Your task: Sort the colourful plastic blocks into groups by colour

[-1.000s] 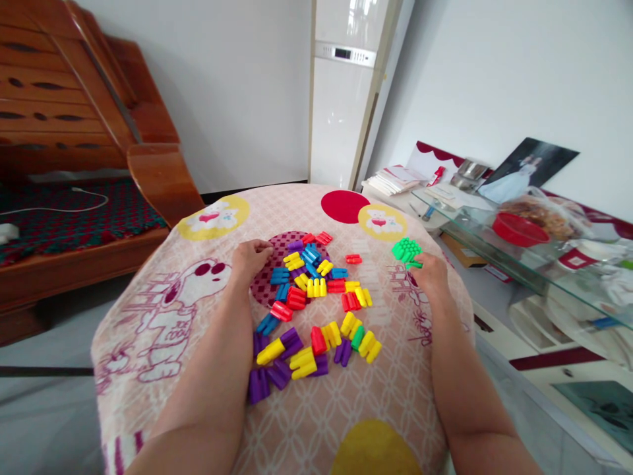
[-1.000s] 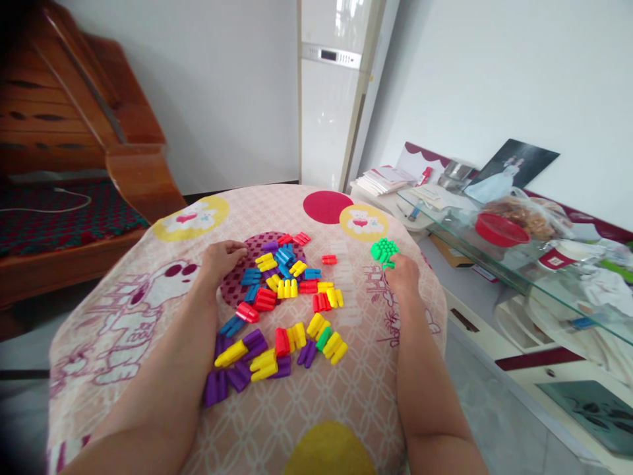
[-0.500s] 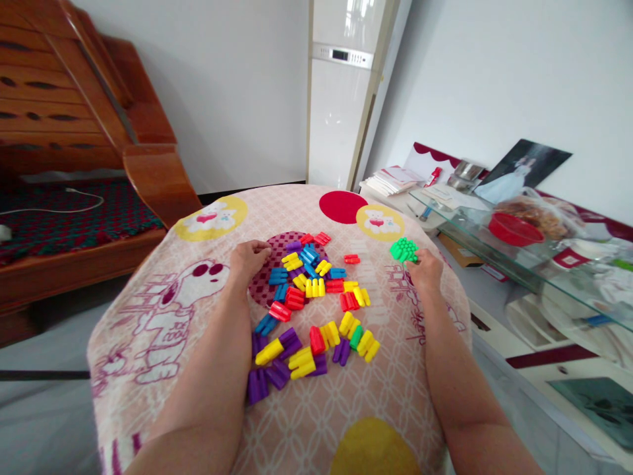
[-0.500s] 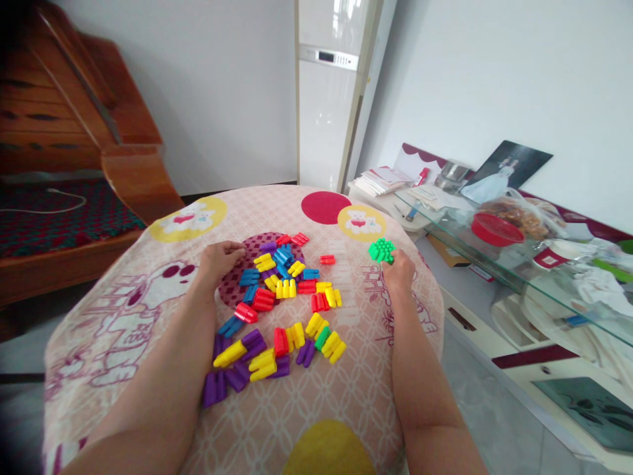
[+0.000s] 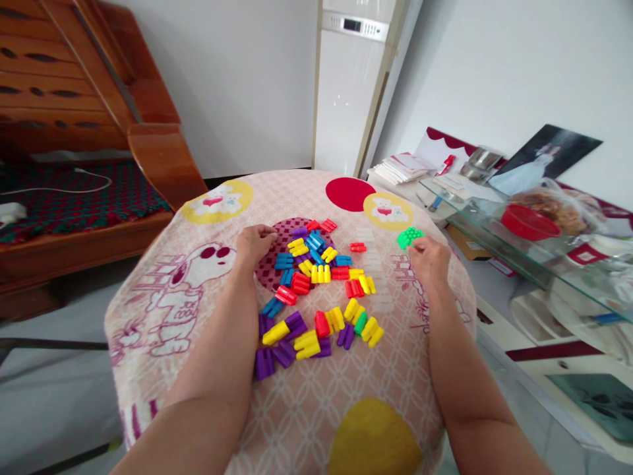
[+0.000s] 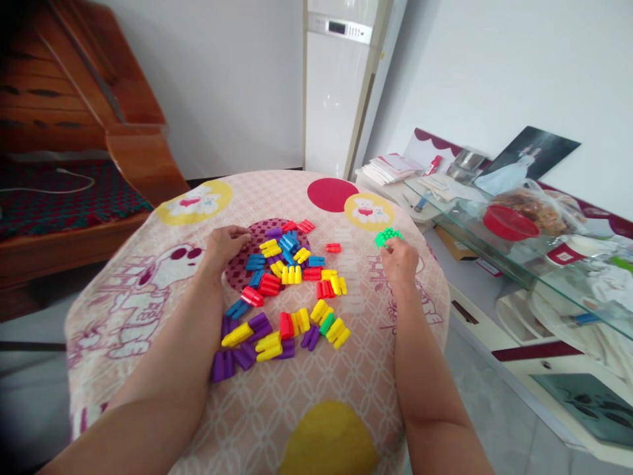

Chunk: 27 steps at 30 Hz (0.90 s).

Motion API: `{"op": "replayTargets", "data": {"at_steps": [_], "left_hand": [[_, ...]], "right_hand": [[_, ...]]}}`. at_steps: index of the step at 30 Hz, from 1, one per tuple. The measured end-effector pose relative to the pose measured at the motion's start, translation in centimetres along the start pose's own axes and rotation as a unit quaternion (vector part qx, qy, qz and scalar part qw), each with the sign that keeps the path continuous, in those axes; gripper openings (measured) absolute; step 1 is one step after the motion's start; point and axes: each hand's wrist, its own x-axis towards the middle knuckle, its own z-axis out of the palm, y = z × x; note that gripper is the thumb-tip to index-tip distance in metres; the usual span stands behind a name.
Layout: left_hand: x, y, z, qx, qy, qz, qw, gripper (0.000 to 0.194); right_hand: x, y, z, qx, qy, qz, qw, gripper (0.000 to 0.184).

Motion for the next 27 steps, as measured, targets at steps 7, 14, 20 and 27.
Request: {"op": "replayTargets", "data": {"at_steps": [7, 14, 20, 27], "left_hand": [[-0.4, 0.7, -0.3, -0.013, -0.005, -0.01, 1.0, 0.03], [-0.3, 0.3, -0.1, -0.014, -0.008, -0.014, 1.0, 0.03], [0.1, -0.2, 0.1, -0.012, -0.008, -0.007, 1.0, 0.032], [0.2, -0.2, 0.1, -0.012, -0.009, -0.003, 1.0, 0.03]], "right_hand": [[-6.7, -7.9, -4.1, 0.07, -0.411, -0.284, 0.863, 0.012], [-10.7, -9.2, -3.2, -0.08, -0.429, -0.382, 0.815, 0.011], [-8.3, -9.4, -3.5, 0.04, -0.358, -0.222, 0.906, 0.021], [-3.6, -5.4, 0.0, -0.064, -0.097, -0.119, 0.986, 0.016]]}}
